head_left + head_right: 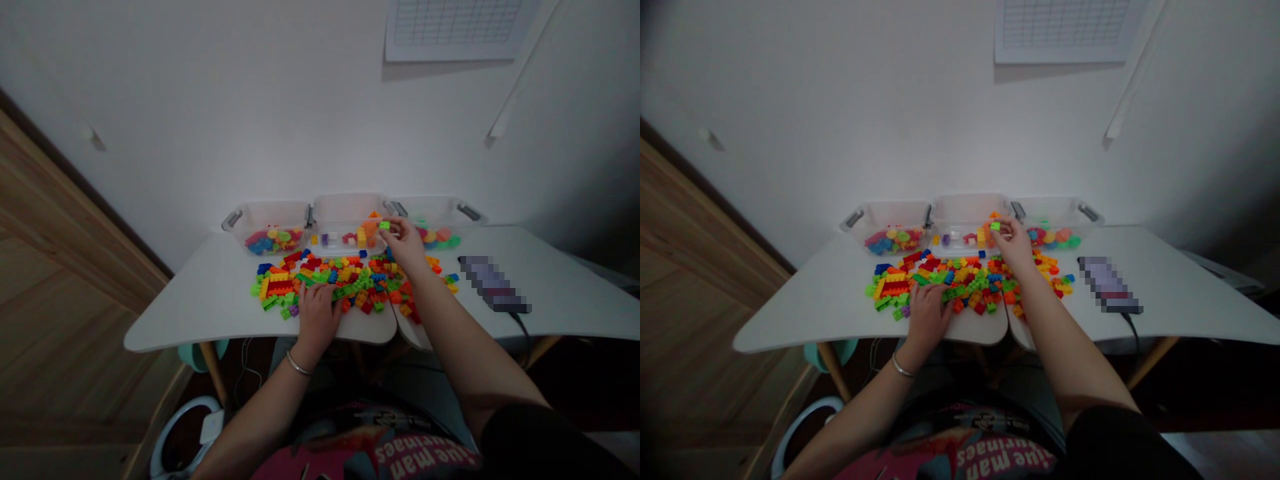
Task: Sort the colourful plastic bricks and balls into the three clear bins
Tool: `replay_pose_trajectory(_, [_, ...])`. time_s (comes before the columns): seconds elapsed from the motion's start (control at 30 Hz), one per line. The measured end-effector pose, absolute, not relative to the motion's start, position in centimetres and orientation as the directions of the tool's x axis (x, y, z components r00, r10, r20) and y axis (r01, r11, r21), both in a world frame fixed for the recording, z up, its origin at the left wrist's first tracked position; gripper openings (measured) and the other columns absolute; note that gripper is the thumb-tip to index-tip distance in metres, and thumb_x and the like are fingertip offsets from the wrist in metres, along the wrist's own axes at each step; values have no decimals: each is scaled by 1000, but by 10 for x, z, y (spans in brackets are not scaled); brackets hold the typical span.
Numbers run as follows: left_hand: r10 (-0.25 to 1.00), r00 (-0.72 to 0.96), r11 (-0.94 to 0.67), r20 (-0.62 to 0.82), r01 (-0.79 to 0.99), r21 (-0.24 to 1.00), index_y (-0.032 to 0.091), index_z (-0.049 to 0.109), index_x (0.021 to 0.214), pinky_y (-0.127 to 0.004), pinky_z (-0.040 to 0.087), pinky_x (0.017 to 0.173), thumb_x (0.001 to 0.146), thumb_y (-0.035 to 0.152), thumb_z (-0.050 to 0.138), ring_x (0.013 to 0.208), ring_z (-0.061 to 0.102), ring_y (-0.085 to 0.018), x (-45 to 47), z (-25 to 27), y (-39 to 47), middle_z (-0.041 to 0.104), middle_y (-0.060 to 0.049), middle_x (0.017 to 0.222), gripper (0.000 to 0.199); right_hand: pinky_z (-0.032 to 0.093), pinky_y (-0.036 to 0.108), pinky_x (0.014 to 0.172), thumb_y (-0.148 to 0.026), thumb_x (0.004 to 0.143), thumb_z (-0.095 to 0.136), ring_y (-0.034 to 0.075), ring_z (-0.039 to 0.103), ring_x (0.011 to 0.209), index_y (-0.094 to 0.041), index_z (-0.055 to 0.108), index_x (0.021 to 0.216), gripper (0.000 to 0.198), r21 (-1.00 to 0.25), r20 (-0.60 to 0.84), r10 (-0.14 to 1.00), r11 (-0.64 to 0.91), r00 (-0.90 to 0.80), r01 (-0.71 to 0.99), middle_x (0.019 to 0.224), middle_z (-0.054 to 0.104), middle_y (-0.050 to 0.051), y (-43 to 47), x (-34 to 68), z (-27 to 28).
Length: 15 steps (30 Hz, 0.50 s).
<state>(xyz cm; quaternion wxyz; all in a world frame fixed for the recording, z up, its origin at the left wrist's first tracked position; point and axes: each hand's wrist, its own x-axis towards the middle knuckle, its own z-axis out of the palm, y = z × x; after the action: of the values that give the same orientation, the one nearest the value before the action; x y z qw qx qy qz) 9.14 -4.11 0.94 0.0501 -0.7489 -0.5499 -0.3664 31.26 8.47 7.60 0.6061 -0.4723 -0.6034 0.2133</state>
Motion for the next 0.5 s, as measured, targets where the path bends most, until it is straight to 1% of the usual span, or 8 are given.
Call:
replay_pose_trajectory(0.1, [793,124,-385,597,861,332,19,65,109,-59,29,114,89,25,59,109,60,-27,91,10,-41,73,-8,104,22,53,39,85,-46,78,65,21,65,92,-21,57,103,37,-838,517,811,414,274,355,98,70,9,108,323,84])
replay_pose_trajectory(0.17, [801,122,-378,586,862,338,19,65,109,-59,29,114,88,26,59,109,60,-27,91,11,-41,73,-8,103,22,53,39,86,-47,78,64,21,65,93,-20,58,103,37,-842,505,812,388,292,375,98,70,9,120,327,88])
replay_pose_trajectory(0.23, [806,126,-377,578,862,338,19,65,108,-58,29,114,88,27,60,110,60,-27,92,12,-42,73,-8,104,22,53,40,87,-47,79,64,21,65,92,-18,60,104,38,-830,505,815,369,283,419,99,69,9,128,329,91])
replay_pose_trajectory(0.3, [809,136,-381,572,862,334,20,65,107,-57,29,115,88,28,60,110,60,-27,92,12,-42,73,-8,105,22,52,40,87,-44,79,64,21,64,90,-18,63,106,38,-794,517,815,340,263,504,101,70,9,131,329,94])
replay_pose_trajectory(0.4, [810,145,-385,569,863,328,20,65,107,-57,28,115,88,29,61,111,59,-27,92,11,-42,72,-8,105,22,52,43,88,-39,78,64,23,65,89,-17,68,108,38,-745,496,832,260,249,614,101,71,10,132,328,97])
replay_pose_trajectory(0.5, [808,145,-385,571,864,326,20,65,107,-56,28,115,88,29,61,111,59,-27,91,10,-42,72,-7,104,22,51,44,90,-36,79,62,26,66,93,-14,69,112,40,-713,489,839,227,239,664,102,72,12,132,328,97])
